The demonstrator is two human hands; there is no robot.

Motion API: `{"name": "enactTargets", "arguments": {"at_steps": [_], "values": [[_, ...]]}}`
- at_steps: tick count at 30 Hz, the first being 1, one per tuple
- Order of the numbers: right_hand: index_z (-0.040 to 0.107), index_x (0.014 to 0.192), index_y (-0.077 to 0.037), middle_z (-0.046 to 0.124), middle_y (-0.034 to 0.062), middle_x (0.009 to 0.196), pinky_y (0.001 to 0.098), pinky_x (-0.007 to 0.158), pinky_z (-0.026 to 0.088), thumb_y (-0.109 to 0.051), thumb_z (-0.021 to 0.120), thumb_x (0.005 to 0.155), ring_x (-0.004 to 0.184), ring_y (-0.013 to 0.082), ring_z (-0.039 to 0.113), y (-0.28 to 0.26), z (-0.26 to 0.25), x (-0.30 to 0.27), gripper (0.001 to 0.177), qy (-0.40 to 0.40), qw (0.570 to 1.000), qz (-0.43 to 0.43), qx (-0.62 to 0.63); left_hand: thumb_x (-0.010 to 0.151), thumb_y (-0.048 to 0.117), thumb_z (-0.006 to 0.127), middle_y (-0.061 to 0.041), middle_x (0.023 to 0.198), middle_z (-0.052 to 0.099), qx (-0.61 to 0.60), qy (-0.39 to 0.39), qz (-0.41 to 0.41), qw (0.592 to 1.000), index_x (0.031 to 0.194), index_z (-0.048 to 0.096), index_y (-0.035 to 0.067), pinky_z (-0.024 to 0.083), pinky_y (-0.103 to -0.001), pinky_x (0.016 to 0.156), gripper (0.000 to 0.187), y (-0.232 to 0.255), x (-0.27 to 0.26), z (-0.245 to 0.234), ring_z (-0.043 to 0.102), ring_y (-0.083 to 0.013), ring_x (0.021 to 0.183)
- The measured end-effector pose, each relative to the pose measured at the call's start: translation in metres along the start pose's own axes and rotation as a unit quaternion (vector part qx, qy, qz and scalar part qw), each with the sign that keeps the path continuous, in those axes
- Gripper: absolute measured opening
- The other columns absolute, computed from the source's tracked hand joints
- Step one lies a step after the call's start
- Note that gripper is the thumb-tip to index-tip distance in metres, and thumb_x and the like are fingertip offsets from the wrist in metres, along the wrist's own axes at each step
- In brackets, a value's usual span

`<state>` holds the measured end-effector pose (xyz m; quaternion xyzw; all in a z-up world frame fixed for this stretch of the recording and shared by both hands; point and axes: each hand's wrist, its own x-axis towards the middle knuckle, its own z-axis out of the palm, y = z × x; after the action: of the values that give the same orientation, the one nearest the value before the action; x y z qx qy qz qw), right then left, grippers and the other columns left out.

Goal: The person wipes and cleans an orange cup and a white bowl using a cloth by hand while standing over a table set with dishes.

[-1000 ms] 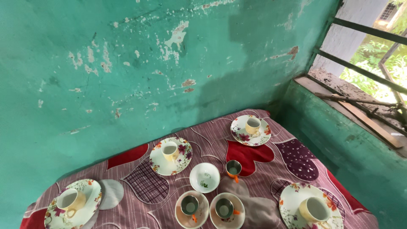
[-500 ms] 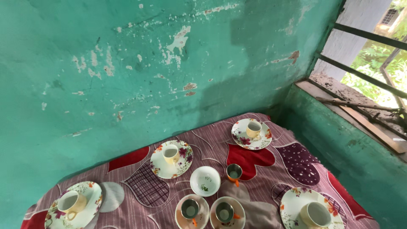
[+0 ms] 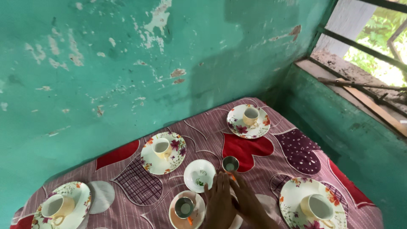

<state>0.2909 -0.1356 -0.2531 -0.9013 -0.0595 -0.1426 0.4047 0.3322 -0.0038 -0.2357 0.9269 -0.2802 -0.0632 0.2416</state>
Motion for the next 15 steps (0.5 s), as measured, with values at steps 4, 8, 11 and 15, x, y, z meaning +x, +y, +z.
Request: {"name": "enactTargets", "arguments": {"at_steps": [4,8,11,15], "values": [[0.038,0.152,-0.008,0.024,0.0214,0.163,0.0533,0.117,0.029,-0.008,0.077,0.078,0.150,0.0447,0.025,0.013,0.004,0.016,0.083,0.093,0.989,-0.045,-0.110,0.085,0.011,0.062,-0.022,0.163,0.026,0.029,0.015,0.045,0.998,0.155,0.023,-0.001,0.013,-0.067,0.116,0.081,-0.001,0.024,0.002,0.018,-0.0351,0.154],[0.031,0.155,-0.010,0.014,0.0206,0.165,0.0576,0.117,0.021,-0.009,0.075,0.077,0.151,0.0448,0.015,0.018,-0.002,0.037,0.090,0.054,0.986,0.037,-0.156,0.087,0.010,0.059,-0.021,0.163,0.027,0.056,0.060,0.075,0.994,0.157,0.024,0.000,0.016,-0.065,0.117,0.078,-0.006,0.055,0.009,0.019,-0.0379,0.153],[0.026,0.157,-0.010,0.011,0.0214,0.166,0.0603,0.117,0.017,-0.010,0.074,0.076,0.152,0.0452,0.012,0.027,-0.002,0.058,0.094,0.056,0.977,0.028,-0.205,0.089,0.011,0.057,-0.023,0.163,0.027,0.083,0.122,0.107,0.983,0.156,0.024,-0.002,0.018,-0.064,0.115,0.076,-0.008,0.075,0.013,0.022,-0.0372,0.151],[0.025,0.158,-0.007,0.014,0.0232,0.166,0.0546,0.118,0.021,-0.010,0.072,0.078,0.153,0.0437,0.015,0.051,0.001,0.073,0.093,0.032,0.972,0.002,-0.233,0.090,0.013,0.057,-0.021,0.163,0.026,0.099,0.105,0.096,0.985,0.157,0.023,-0.002,0.020,-0.060,0.118,0.077,-0.015,0.093,0.017,0.027,-0.0360,0.151]]}}
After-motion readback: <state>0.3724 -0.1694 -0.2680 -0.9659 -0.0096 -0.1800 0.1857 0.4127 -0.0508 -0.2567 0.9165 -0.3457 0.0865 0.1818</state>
